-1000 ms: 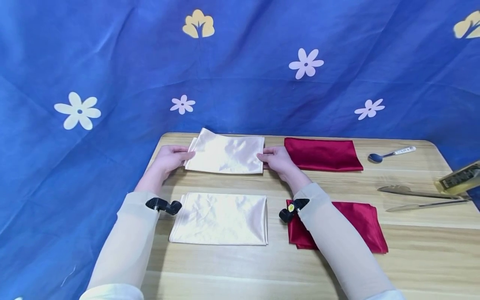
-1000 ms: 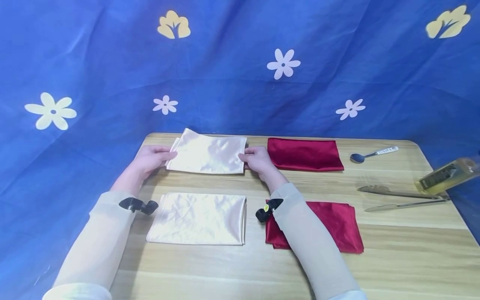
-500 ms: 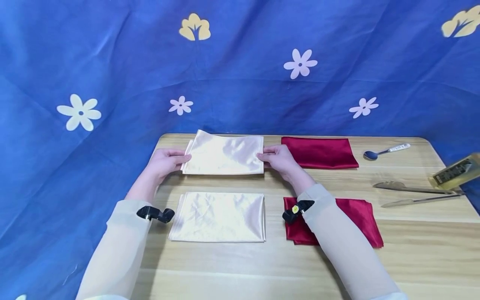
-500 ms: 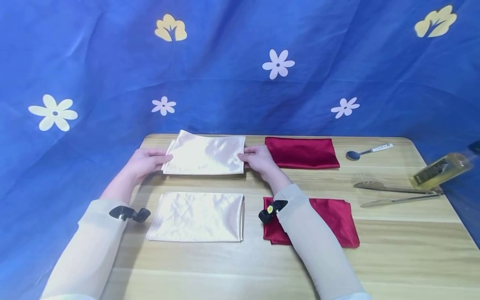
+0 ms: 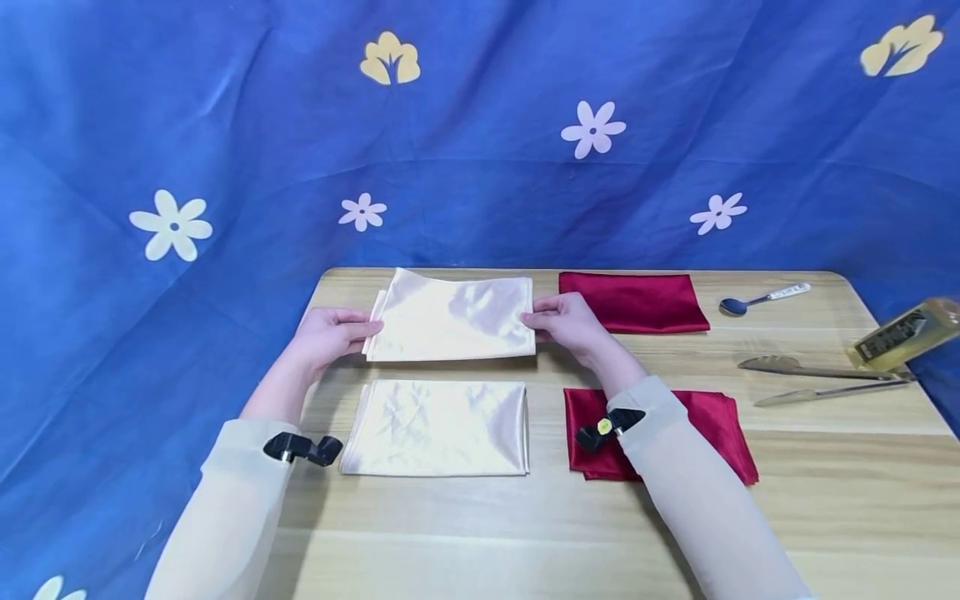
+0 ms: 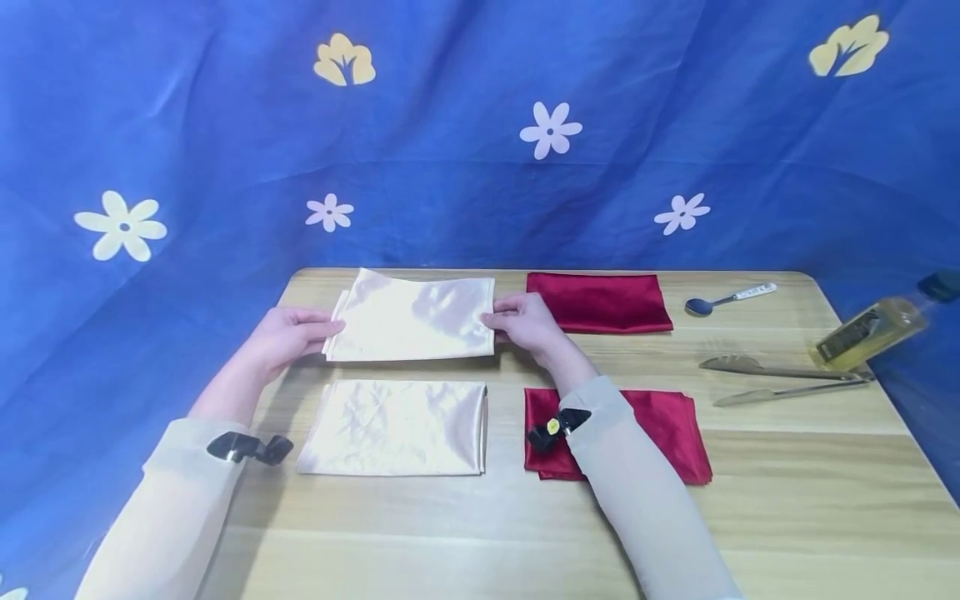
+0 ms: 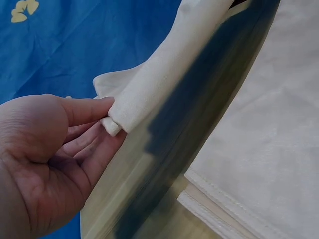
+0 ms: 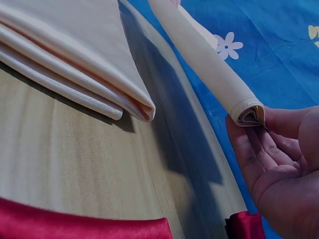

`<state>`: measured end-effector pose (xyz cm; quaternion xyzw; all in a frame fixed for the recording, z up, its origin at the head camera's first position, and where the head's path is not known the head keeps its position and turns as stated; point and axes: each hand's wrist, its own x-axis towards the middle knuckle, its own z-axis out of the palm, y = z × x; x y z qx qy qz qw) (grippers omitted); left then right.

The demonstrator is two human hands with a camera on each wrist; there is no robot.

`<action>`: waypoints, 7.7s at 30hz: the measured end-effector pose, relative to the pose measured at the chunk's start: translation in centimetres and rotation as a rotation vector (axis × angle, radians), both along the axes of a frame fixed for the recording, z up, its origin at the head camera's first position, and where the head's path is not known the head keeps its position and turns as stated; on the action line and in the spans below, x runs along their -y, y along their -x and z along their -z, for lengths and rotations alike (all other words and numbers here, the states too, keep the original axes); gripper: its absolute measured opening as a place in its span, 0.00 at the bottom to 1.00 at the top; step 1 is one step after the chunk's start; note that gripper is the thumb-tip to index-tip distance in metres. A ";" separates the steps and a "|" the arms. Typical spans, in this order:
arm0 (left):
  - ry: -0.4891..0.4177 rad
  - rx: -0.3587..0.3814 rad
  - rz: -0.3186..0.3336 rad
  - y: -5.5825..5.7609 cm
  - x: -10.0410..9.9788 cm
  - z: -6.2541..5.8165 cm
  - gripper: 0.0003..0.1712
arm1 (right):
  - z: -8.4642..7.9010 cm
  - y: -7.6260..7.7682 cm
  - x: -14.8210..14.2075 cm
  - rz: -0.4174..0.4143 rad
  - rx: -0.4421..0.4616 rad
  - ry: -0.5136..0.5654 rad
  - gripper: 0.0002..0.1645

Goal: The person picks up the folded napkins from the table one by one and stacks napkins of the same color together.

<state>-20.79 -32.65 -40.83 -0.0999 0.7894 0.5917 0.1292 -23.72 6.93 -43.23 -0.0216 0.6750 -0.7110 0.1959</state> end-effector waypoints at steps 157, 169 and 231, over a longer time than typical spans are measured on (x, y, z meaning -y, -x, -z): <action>0.050 0.133 0.034 -13.5 1.2 2.6 0.26 | 2.0 -12.0 0.3 -0.230 0.108 -0.060 0.06; 0.034 0.135 0.049 -13.8 0.9 2.5 0.22 | 2.4 -12.1 0.0 -0.224 0.102 -0.066 0.06; -0.058 -0.097 0.131 -7.0 -8.7 -4.2 0.26 | -3.7 -9.0 -17.4 -0.090 -0.072 -0.019 0.22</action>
